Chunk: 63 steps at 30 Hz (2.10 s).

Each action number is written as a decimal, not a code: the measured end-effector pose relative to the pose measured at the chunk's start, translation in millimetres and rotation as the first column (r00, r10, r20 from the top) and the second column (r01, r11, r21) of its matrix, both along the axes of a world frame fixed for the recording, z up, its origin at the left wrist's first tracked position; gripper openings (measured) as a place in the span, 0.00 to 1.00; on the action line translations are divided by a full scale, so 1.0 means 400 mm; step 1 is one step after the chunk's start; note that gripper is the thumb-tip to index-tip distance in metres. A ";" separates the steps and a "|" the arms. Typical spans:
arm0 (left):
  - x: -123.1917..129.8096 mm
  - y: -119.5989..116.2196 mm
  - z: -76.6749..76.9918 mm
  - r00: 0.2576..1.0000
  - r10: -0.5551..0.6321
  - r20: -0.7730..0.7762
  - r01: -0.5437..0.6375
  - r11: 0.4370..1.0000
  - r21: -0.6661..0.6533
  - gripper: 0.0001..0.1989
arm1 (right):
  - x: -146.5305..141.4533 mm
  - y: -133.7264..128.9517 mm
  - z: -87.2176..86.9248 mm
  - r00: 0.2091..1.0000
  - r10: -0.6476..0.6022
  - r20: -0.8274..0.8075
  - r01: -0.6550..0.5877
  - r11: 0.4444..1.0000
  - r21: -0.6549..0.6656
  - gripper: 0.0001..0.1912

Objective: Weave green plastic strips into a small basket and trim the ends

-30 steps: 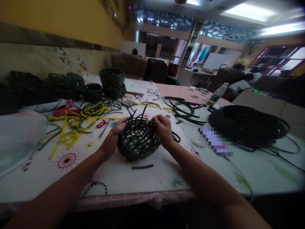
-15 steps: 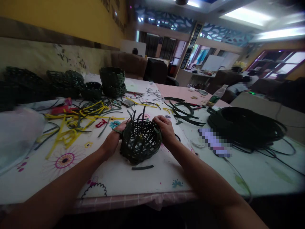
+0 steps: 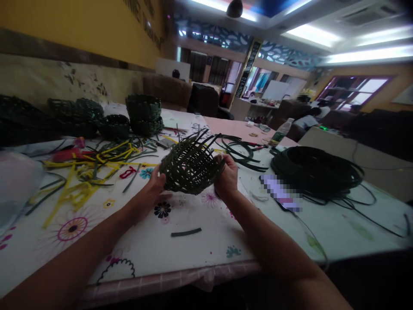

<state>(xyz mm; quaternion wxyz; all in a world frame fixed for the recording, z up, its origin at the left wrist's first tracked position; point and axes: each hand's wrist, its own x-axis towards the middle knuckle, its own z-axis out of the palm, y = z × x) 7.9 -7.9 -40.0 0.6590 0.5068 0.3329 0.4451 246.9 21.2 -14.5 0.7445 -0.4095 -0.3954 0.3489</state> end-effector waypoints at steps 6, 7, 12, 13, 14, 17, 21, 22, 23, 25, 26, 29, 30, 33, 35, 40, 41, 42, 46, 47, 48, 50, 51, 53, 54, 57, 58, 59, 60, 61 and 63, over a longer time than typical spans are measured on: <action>-0.007 0.021 0.008 0.981 0.073 0.181 -0.048 0.989 -0.139 0.33 | -0.039 -0.022 -0.002 0.991 0.085 0.103 -0.094 0.991 0.090 0.13; -0.014 0.028 0.012 0.978 0.097 0.183 -0.073 0.989 -0.132 0.33 | -0.045 -0.026 -0.001 0.987 0.115 0.110 -0.126 0.987 0.096 0.12; -0.049 0.062 0.024 0.973 0.108 0.204 -0.098 0.994 -0.055 0.33 | -0.054 -0.036 0.000 0.950 0.252 0.184 -0.276 0.954 0.117 0.08; -0.053 0.068 0.024 0.972 0.108 0.211 -0.102 0.994 -0.038 0.33 | -0.054 -0.037 -0.001 0.942 0.282 0.183 -0.306 0.944 0.120 0.07; -0.056 0.072 0.025 0.969 0.113 0.218 -0.110 0.994 -0.026 0.33 | -0.054 -0.039 -0.002 0.934 0.312 0.177 -0.335 0.934 0.125 0.07; -0.059 0.080 0.027 0.965 0.137 0.225 -0.135 0.991 -0.024 0.31 | -0.055 -0.045 -0.001 0.911 0.387 0.141 -0.405 0.903 0.140 0.07; -0.059 0.078 0.030 0.966 0.161 0.203 -0.162 0.987 -0.013 0.34 | -0.056 -0.050 0.007 0.891 0.446 0.089 -0.455 0.879 0.142 0.09; -0.060 0.076 0.031 0.966 0.168 0.198 -0.170 0.985 -0.006 0.34 | -0.054 -0.049 0.009 0.885 0.460 0.074 -0.466 0.875 0.133 0.09; -0.060 0.074 0.031 0.966 0.175 0.193 -0.179 0.984 0.004 0.34 | -0.052 -0.048 0.011 0.878 0.474 0.057 -0.478 0.871 0.115 0.09; -0.062 0.070 0.031 0.963 0.201 0.179 -0.208 0.978 0.021 0.33 | -0.045 -0.041 0.012 0.857 0.515 0.017 -0.515 0.855 0.058 0.10; -0.062 0.068 0.032 0.961 0.220 0.170 -0.229 0.973 0.033 0.33 | -0.041 -0.037 0.011 0.842 0.540 -0.005 -0.540 0.842 0.022 0.12; -0.062 0.060 0.038 0.946 0.289 0.150 -0.302 0.951 0.072 0.32 | -0.028 -0.024 0.005 0.785 0.616 -0.062 -0.619 0.783 -0.064 0.17; -0.062 0.057 0.041 0.942 0.301 0.147 -0.316 0.945 0.087 0.31 | -0.024 -0.020 0.002 0.768 0.635 -0.078 -0.640 0.764 -0.080 0.18; -0.062 0.050 0.045 0.942 0.306 0.137 -0.323 0.938 0.127 0.32 | -0.016 -0.011 -0.008 0.728 0.678 -0.100 -0.686 0.722 -0.093 0.19; -0.062 0.046 0.046 0.940 0.324 0.111 -0.337 0.932 0.136 0.33 | -0.012 -0.008 -0.015 0.707 0.702 -0.088 -0.707 0.700 -0.095 0.19; -0.056 0.034 0.059 0.920 0.385 0.074 -0.392 0.904 0.169 0.29 | -0.009 -0.002 -0.030 0.699 0.711 -0.079 -0.713 0.686 -0.144 0.23; -0.054 0.029 0.064 0.921 0.383 0.076 -0.390 0.902 0.185 0.29 | -0.009 -0.001 -0.032 0.699 0.710 -0.081 -0.713 0.684 -0.158 0.24; -0.052 0.025 0.069 0.922 0.380 0.076 -0.387 0.900 0.201 0.29 | -0.009 0.000 -0.034 0.699 0.710 -0.083 -0.712 0.681 -0.170 0.24; -0.049 0.016 0.079 0.923 0.380 0.061 -0.384 0.899 0.211 0.30 | -0.008 0.002 -0.037 0.692 0.718 -0.075 -0.715 0.667 -0.209 0.23; -0.050 0.017 0.078 0.922 0.383 0.058 -0.386 0.900 0.203 0.30 | -0.007 0.002 -0.036 0.689 0.722 -0.072 -0.717 0.663 -0.216 0.23; -0.050 0.018 0.075 0.921 0.385 0.055 -0.388 0.900 0.198 0.29 | -0.007 0.001 -0.035 0.683 0.727 -0.066 -0.720 0.656 -0.225 0.23; -0.051 0.022 0.069 0.920 0.389 0.049 -0.391 0.901 0.189 0.29 | -0.006 -0.001 -0.034 0.673 0.738 -0.048 -0.725 0.645 -0.242 0.24; -0.051 0.023 0.066 0.920 0.390 0.046 -0.391 0.901 0.187 0.29 | -0.006 -0.001 -0.033 0.667 0.744 -0.036 -0.727 0.640 -0.249 0.24; -0.049 0.024 0.062 0.919 0.391 0.047 -0.393 0.899 0.192 0.29 | -0.005 -0.003 -0.031 0.659 0.752 -0.013 -0.730 0.634 -0.255 0.23; -0.048 0.024 0.062 0.917 0.395 0.047 -0.396 0.897 0.195 0.28 | -0.004 -0.003 -0.031 0.658 0.753 -0.004 -0.730 0.636 -0.252 0.22; -0.043 0.019 0.065 0.910 0.414 0.027 -0.410 0.888 0.206 0.28 | -0.002 -0.003 -0.033 0.658 0.753 0.026 -0.726 0.643 -0.245 0.21; -0.042 0.018 0.066 0.907 0.422 0.009 -0.414 0.884 0.216 0.29 | -0.002 -0.002 -0.035 0.660 0.750 0.040 -0.721 0.648 -0.247 0.21; -0.041 0.016 0.066 0.904 0.428 -0.011 -0.414 0.882 0.226 0.29 | -0.002 -0.001 -0.037 0.662 0.747 0.057 -0.715 0.653 -0.252 0.21; -0.040 0.015 0.066 0.903 0.428 -0.029 -0.410 0.882 0.232 0.30 | -0.002 0.000 -0.040 0.668 0.741 0.076 -0.705 0.661 -0.257 0.21; -0.040 0.015 0.066 0.904 0.425 -0.042 -0.405 0.884 0.234 0.31 | -0.003 0.002 -0.043 0.674 0.732 0.096 -0.693 0.672 -0.259 0.21; -0.040 0.016 0.064 0.908 0.415 -0.051 -0.396 0.892 0.219 0.31 | -0.005 0.004 -0.050 0.688 0.713 0.137 -0.671 0.697 -0.254 0.19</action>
